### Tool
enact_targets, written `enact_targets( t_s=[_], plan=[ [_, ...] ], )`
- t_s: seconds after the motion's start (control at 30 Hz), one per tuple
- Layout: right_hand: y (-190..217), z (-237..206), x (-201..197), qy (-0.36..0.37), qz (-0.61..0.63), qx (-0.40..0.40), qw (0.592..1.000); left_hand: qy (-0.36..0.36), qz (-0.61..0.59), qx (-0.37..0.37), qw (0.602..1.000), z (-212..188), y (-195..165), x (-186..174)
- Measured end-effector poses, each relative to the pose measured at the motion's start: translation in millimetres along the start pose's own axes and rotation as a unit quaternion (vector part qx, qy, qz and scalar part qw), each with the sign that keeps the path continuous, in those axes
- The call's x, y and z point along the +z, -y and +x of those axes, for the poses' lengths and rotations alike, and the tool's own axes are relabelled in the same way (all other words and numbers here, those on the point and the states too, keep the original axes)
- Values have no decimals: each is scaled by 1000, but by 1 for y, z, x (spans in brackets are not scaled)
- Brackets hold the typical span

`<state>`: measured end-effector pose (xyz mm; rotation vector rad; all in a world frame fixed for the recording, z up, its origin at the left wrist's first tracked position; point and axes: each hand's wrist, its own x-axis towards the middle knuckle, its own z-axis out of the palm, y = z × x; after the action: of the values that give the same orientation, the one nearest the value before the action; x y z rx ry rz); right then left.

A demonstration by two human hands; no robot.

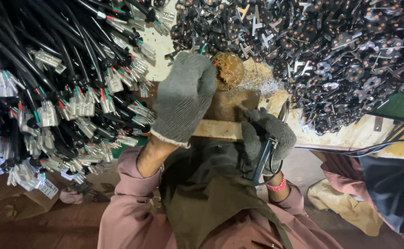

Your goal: The person, wearing gloves, solders wire ends onto small metal connector components at a workbench using a soldering iron, dipping wires into a flux container and repeatedly joining parts, with finished pieces set among large piles of wire harnesses and components.

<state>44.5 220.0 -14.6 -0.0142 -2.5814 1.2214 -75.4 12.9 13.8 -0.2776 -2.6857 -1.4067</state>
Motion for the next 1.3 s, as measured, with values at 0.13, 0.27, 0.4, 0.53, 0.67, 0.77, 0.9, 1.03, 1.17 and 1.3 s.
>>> enact_targets(
  t_s=[0.13, 0.27, 0.4, 0.53, 0.67, 0.77, 0.9, 1.03, 1.17, 1.3],
  plan=[
    [4, 6, -1, 33, -42, 33, 998, 15, -42, -57, 997, -21, -7, -18],
    [14, 16, 0, 111, -62, 75, 989, 149, -177, -149, 961, -51, -7, -20],
    [15, 24, -9, 202, -54, 39, 977, 270, -236, -176, 917, -70, -5, -3],
    [10, 23, -9, 176, -20, -22, 984, 275, -180, -131, 936, -72, -6, 3],
    [6, 17, -4, 165, -38, -4, 986, 298, -146, -122, 935, -63, -11, 0],
    [5, 16, -4, 162, -45, 6, 986, 271, -124, -119, 947, -59, -18, -1],
    [9, 19, -2, 142, -28, 12, 989, 168, -113, -37, 979, -57, -22, -2],
    [18, 26, 2, 133, -85, 32, 987, 196, -86, -11, 977, -56, -17, 2],
    [28, 32, -1, 139, -59, 73, 986, 161, -51, -38, 985, -57, -18, 15],
    [28, 32, 0, 136, -65, 91, 984, 188, -25, -73, 979, -57, -20, 21]
  ],
)
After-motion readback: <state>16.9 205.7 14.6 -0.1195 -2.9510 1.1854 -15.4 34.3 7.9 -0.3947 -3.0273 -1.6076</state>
